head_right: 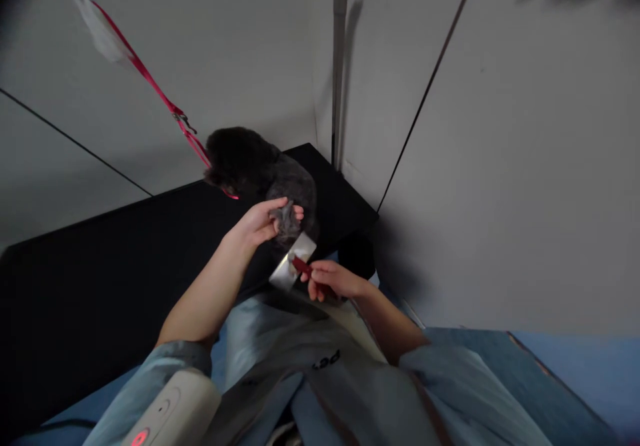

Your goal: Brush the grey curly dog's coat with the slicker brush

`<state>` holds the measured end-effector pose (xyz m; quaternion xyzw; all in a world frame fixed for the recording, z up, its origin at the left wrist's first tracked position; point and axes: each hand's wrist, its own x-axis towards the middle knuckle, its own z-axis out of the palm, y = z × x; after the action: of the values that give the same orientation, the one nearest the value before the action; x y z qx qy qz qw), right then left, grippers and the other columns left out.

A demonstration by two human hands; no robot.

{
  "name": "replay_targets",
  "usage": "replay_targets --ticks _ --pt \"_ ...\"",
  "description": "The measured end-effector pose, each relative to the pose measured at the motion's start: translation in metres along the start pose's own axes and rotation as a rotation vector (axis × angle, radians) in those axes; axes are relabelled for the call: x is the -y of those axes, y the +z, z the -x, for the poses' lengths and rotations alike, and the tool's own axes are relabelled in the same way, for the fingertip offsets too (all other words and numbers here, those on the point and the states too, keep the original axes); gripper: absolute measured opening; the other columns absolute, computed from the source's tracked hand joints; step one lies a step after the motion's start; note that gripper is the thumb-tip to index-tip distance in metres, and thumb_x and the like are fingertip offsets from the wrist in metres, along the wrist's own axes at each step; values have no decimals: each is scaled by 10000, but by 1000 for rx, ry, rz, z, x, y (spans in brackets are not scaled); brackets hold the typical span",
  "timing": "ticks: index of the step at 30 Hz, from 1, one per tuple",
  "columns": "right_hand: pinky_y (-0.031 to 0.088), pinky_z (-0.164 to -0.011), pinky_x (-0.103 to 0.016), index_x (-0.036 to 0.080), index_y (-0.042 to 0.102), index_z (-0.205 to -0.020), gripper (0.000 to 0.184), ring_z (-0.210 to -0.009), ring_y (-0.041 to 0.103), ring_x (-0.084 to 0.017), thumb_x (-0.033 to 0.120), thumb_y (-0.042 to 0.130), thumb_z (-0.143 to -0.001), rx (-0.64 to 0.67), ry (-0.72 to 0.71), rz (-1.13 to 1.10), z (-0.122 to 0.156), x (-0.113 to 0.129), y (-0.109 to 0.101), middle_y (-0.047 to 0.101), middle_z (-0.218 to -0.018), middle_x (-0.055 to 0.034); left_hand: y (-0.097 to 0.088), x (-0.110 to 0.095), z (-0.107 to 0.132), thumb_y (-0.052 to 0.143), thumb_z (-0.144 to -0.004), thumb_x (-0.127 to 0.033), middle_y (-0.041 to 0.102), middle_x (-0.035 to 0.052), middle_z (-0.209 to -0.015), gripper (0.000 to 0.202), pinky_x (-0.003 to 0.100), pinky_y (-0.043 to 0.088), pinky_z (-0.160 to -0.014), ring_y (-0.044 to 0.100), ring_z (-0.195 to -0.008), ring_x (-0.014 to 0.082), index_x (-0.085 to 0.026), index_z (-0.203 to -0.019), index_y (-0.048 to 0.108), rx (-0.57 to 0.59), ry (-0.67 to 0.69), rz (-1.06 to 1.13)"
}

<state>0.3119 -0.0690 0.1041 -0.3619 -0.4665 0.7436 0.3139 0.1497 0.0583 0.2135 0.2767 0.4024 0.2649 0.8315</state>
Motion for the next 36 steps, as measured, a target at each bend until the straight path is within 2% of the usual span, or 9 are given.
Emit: replay_targets --ticks 3,7,11,16,22,27,29,33,36 --pt "459 -488 -200 177 478 -927 265 -586 635 -122 431 535 -875 -164 -49 -106 -1 -4 18 684 -746 -34 -3 1 -1 448 -864 -197 713 177 -762 299 263 558 -613 697 -656 200 -49 -815 703 122 -53 -90" --pt "454 -457 -207 177 475 -882 229 -512 617 -123 402 516 -890 -61 167 -140 -2 -10 40 669 -675 -27 -3 0 -1 491 -834 -175 721 189 -797 260 232 549 -626 704 -700 198 -55 -791 718 141 -26 -163" --pt "516 -622 -248 180 478 -904 228 -689 672 -133 387 564 -868 -238 -64 -132 -2 -3 46 696 -841 -58 1 2 -3 599 -769 -190 714 167 -713 164 279 530 -489 675 -582 226 -97 -785 734 125 -93 -335" --pt "521 -629 -281 186 452 -901 293 -706 682 -160 459 552 -863 -245 15 -181 1 -3 51 696 -823 -70 12 5 -9 619 -749 -167 702 163 -669 159 155 330 -321 609 -464 148 -90 -654 721 196 -80 -580" --pt "517 -619 -262 198 436 -887 264 -716 680 -153 426 565 -855 -390 -16 -233 -6 -21 59 695 -819 -44 20 8 -23 624 -761 -193 700 153 -637 190 179 395 -397 637 -522 160 -100 -623 715 244 -72 -542" --pt "487 -505 -264 190 439 -899 330 -604 666 -174 479 581 -828 -218 170 -300 0 -30 72 688 -753 -53 24 8 -25 639 -799 -227 624 82 -525 240 148 340 -404 610 -505 111 -53 -644 696 163 -70 -596" --pt "494 -515 -267 184 455 -894 370 -600 656 -164 499 621 -795 -209 117 -262 -1 -26 72 688 -762 -55 27 6 -22 615 -823 -232 589 56 -504 261 148 343 -420 613 -518 108 -44 -659 691 152 -61 -590" --pt "529 -651 -273 197 448 -878 382 -714 664 -139 510 642 -780 -419 -138 -207 -13 -22 66 690 -819 -37 28 3 -18 555 -857 -235 513 3 -442 277 167 284 -383 448 -370 52 -52 -715 707 201 -114 -668" --pt "523 -584 -276 195 432 -864 395 -667 664 -152 540 612 -789 -286 3 -217 -16 -26 65 685 -779 -40 26 3 -18 631 -805 -264 413 -44 -386 243 180 160 -353 291 -320 23 -75 -663 688 154 -96 -780"
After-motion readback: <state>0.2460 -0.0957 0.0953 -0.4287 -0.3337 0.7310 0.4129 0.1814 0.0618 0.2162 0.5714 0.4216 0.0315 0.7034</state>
